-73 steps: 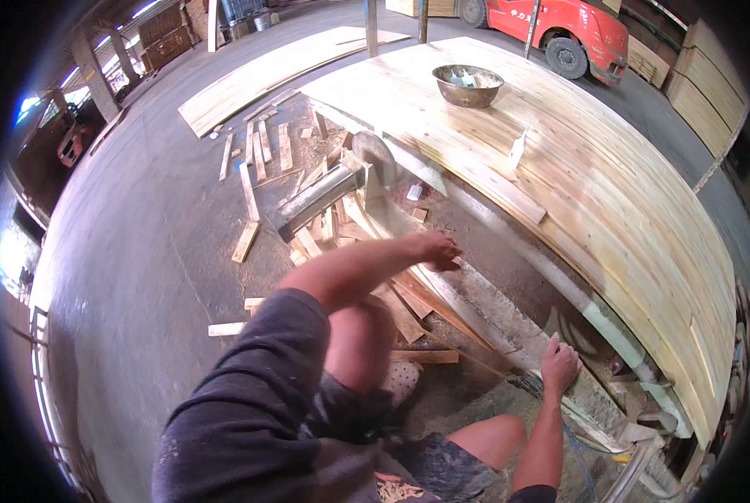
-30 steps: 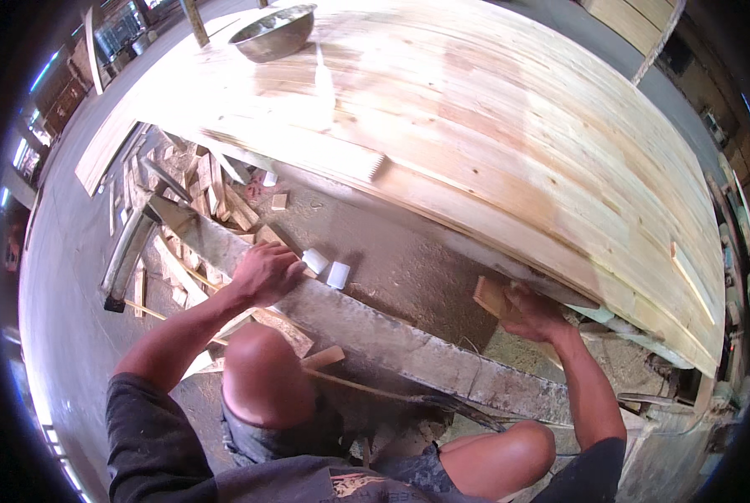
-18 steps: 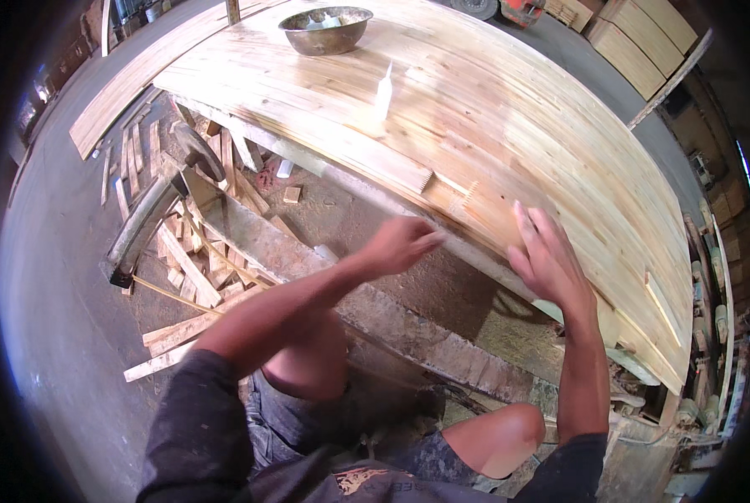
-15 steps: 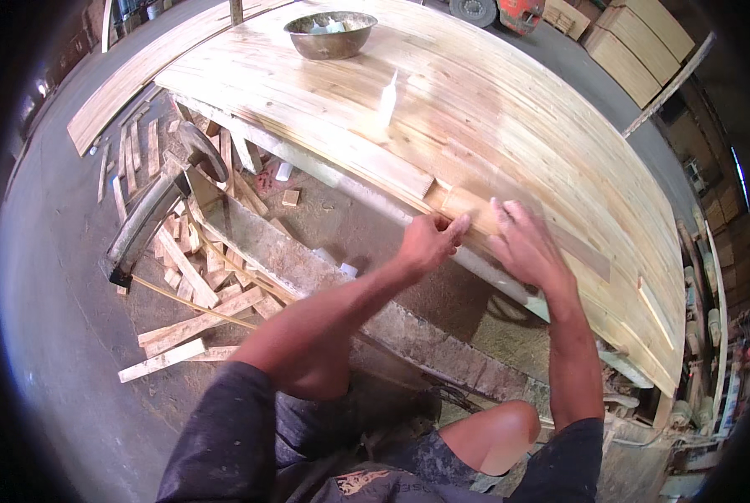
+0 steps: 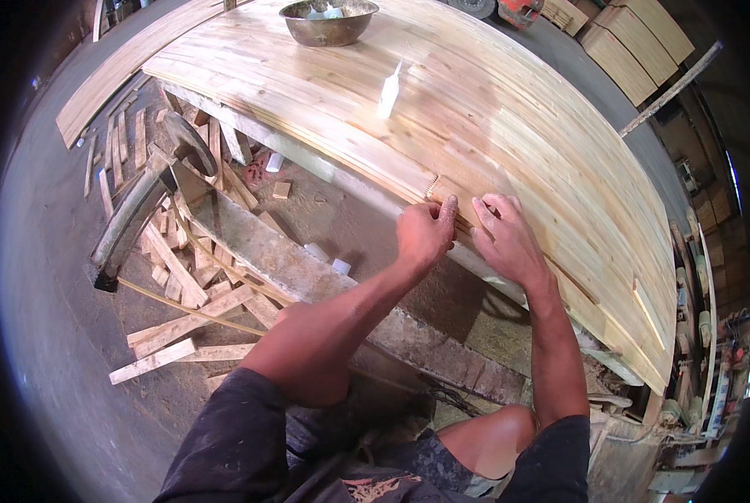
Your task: The person applies glue from a small bottle into gaps between wooden planks on a large curved board, then rubs sawdust into the glued areas to fill the gaps. The person repeats this process along the seams of the board.
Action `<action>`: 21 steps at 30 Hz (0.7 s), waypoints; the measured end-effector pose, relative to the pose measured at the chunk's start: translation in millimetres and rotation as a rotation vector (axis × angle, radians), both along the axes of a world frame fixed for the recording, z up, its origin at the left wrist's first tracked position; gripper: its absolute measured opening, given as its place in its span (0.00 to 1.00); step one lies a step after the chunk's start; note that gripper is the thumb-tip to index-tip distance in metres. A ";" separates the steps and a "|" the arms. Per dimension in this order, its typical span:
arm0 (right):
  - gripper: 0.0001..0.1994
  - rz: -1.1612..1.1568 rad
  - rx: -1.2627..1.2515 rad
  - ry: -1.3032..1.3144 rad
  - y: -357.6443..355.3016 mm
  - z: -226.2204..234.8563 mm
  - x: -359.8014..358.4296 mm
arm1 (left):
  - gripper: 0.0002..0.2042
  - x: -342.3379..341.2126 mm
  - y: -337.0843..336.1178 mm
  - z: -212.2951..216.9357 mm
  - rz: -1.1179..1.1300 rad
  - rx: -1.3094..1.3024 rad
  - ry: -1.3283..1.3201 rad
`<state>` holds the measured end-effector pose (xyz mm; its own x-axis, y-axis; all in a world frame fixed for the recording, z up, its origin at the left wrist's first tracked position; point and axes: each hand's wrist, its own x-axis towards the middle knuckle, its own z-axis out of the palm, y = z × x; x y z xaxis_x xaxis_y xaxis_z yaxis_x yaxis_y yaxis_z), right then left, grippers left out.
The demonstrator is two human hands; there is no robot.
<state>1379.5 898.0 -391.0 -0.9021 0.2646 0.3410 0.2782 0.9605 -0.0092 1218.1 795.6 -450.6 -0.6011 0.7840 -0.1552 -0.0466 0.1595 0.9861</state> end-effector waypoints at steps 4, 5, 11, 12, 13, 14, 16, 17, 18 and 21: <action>0.23 0.016 -0.005 0.010 -1.5 0.3 -3.8 | 0.28 -1.4 -1.6 1.7 0.010 0.000 -0.024; 0.23 0.002 -0.026 0.030 -1.1 0.8 -4.5 | 0.28 -1.4 -1.8 2.3 -0.004 -0.013 -0.053; 0.23 0.031 -0.035 0.011 1.1 4.8 -3.4 | 0.27 0.1 -4.8 7.6 0.028 -0.020 -0.058; 0.23 0.004 -0.002 -0.009 0.3 5.1 -2.3 | 0.27 0.9 -5.2 8.8 0.043 -0.024 -0.038; 0.23 -0.028 0.020 -0.040 -1.1 4.7 -1.6 | 0.27 1.7 -5.4 9.9 0.056 -0.027 -0.016; 0.23 -0.076 0.046 -0.060 -2.8 4.3 0.0 | 0.27 2.7 -5.5 11.1 0.062 -0.028 -0.010; 0.24 -0.099 0.109 -0.071 -7.7 1.0 1.5 | 0.27 4.0 -5.3 13.1 0.065 -0.045 -0.013; 0.24 -0.119 0.144 -0.069 -10.2 -1.4 1.6 | 0.27 4.4 -4.9 14.1 0.069 -0.050 -0.024; 0.25 -0.149 0.124 -0.062 -12.4 -3.9 2.0 | 0.27 4.5 -4.9 15.1 0.057 -0.054 -0.020; 0.26 -0.206 0.088 -0.040 -17.3 -12.1 3.2 | 0.25 1.2 -8.3 18.1 0.061 -0.087 0.088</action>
